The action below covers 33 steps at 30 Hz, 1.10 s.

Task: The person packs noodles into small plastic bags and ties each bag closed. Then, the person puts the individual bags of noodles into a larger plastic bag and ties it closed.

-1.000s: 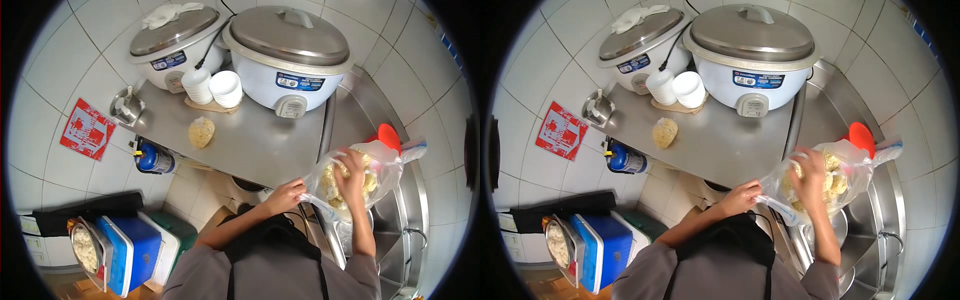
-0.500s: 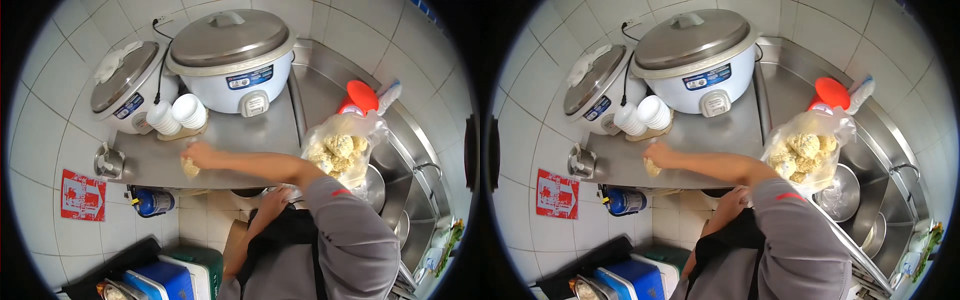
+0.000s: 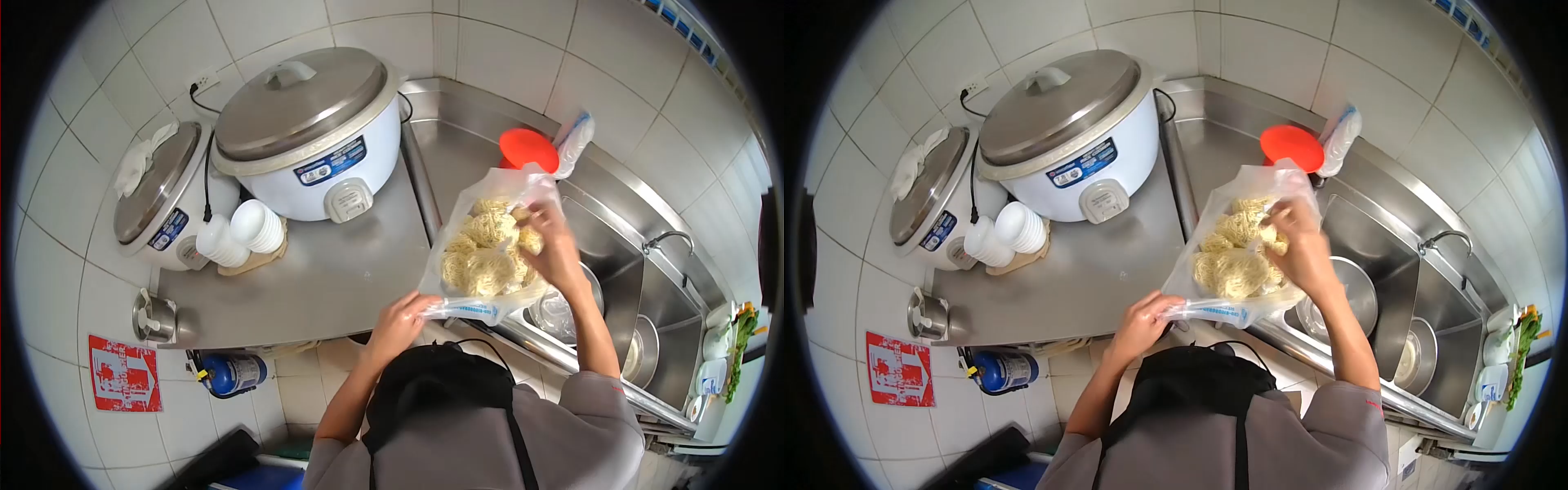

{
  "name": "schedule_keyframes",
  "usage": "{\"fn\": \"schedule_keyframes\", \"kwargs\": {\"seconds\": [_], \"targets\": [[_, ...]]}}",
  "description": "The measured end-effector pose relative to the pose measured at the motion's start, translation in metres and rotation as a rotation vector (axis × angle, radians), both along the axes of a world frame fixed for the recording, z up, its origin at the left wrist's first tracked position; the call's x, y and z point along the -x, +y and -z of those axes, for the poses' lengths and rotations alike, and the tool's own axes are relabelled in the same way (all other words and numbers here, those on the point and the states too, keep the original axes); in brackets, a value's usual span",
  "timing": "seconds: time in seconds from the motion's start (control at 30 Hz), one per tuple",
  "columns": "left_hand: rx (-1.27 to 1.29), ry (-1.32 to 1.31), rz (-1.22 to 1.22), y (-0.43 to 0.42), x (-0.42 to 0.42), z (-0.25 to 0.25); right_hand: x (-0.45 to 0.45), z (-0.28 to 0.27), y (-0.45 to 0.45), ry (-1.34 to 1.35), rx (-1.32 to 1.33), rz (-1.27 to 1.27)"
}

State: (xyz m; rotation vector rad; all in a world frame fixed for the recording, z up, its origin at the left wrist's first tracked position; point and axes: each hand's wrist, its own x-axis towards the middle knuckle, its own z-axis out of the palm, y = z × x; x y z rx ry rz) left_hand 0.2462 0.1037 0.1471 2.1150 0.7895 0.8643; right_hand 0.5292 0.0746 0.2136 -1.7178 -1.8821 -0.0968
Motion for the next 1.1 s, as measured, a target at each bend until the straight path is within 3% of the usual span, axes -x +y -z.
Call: {"fn": "schedule_keyframes", "kwargs": {"seconds": [0.03, 0.1, 0.17, 0.23, 0.33, 0.37, 0.43, 0.53, 0.63, 0.7, 0.77, 0.9, 1.03, 1.1], "targets": [[-0.032, 0.018, 0.005, 0.006, -0.006, -0.004, -0.004, -0.016, 0.001, -0.116, -0.209, 0.194], [-0.084, 0.057, 0.018, 0.011, -0.011, -0.010, -0.016, -0.017, 0.016, -0.157, -0.361, 0.337], [-0.087, 0.079, 0.055, 0.018, -0.020, -0.015, -0.058, 0.027, 0.049, -0.078, -0.272, 0.225], [-0.138, 0.110, 0.056, 0.022, -0.027, -0.021, -0.094, 0.067, 0.079, 0.323, 0.098, 0.348], [-0.126, -0.031, 0.007, 0.020, -0.041, -0.025, -0.072, 0.026, 0.068, 0.418, -0.202, 0.133], [-0.115, -0.085, -0.001, 0.022, -0.045, -0.027, -0.080, 0.023, 0.073, 0.677, -0.190, 0.112], [-0.102, -0.182, -0.048, 0.029, -0.053, -0.037, -0.091, 0.004, 0.070, 0.909, -0.322, 0.143], [-0.152, -0.259, -0.114, 0.056, -0.062, -0.071, -0.101, -0.029, 0.070, 0.835, -0.440, 0.040], [-0.345, -0.282, -0.175, 0.084, -0.050, -0.111, -0.083, -0.082, 0.069, 1.032, -0.484, -0.138], [-0.314, -0.368, -0.247, 0.092, -0.035, -0.143, -0.078, -0.121, 0.076, 1.121, -0.502, -0.100], [-0.293, -0.441, -0.319, 0.098, -0.023, -0.179, -0.080, -0.154, 0.089, 1.194, -0.424, -0.199], [-0.194, -0.606, -0.301, 0.117, 0.006, -0.219, -0.040, -0.186, 0.089, 1.206, -0.384, -0.148], [-0.049, -0.634, -0.342, 0.126, 0.050, -0.205, -0.016, -0.160, 0.100, 1.112, -0.182, -0.291], [-0.087, -0.500, -0.418, 0.134, 0.082, -0.170, -0.011, -0.128, 0.107, 1.060, -0.004, -0.324]]}}
